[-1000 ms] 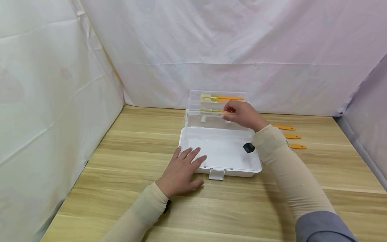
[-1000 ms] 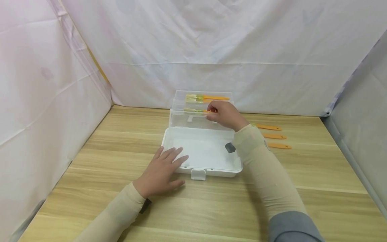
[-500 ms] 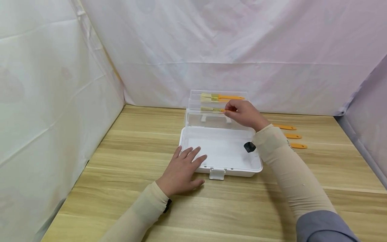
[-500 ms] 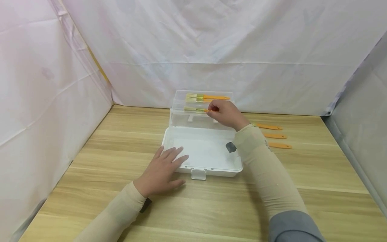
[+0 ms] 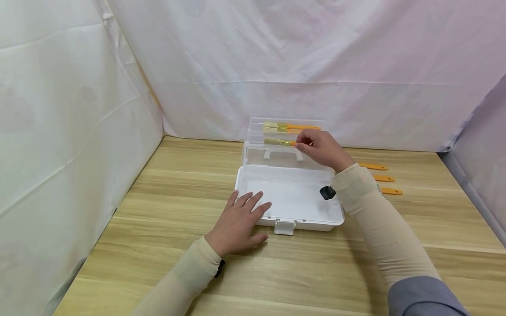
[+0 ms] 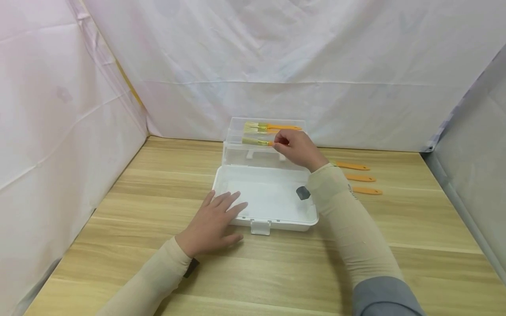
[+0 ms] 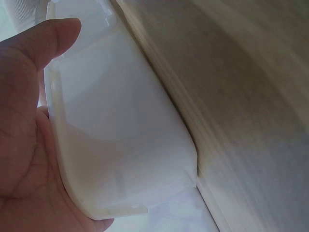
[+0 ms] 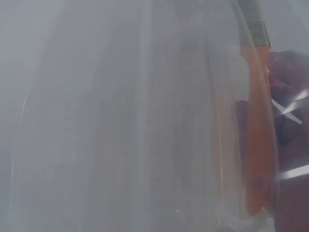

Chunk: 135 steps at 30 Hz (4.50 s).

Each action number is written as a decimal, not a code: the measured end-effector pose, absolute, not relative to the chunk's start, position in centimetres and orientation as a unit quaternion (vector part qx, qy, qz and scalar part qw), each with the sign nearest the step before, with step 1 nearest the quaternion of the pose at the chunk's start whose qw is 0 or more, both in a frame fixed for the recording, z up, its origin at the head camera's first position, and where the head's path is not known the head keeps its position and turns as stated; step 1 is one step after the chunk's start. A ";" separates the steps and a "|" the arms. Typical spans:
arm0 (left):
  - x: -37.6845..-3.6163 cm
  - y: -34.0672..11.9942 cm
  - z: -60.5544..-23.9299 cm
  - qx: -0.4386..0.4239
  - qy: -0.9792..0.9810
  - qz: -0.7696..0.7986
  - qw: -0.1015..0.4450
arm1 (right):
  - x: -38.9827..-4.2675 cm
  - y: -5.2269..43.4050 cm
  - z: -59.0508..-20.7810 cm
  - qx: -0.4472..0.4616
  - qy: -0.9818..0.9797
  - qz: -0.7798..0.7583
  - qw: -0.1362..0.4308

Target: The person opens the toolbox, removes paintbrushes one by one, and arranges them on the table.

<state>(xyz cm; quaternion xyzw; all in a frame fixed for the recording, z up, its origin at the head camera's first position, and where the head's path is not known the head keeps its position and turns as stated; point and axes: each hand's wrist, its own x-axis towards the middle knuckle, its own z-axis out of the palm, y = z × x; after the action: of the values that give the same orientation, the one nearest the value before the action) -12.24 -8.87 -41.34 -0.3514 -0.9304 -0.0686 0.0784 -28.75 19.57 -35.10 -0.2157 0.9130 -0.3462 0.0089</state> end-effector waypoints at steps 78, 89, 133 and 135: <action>-12.3 -8.6 -41.6 -0.344 -0.933 -0.070 0.078 | -28.6 19.8 -34.7 -0.251 0.913 -0.322 -0.017; -12.4 -8.4 -41.5 -0.346 -0.932 -0.070 0.079 | -27.7 20.0 -33.8 -0.246 0.918 -0.308 -0.037; -12.6 -8.4 -41.6 -0.348 -0.932 -0.067 0.076 | -21.5 27.4 -31.9 -0.188 0.935 -0.301 0.001; -12.6 -8.4 -41.6 -0.348 -0.932 -0.068 0.077 | -21.2 27.9 -32.2 -0.184 0.937 -0.296 0.001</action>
<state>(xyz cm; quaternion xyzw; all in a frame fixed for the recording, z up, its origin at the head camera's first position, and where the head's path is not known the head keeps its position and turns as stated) -12.61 -8.42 -41.63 -0.3483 -0.9317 -0.0683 0.0772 -21.19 27.88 -32.17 -0.1836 0.9373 -0.2961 0.0005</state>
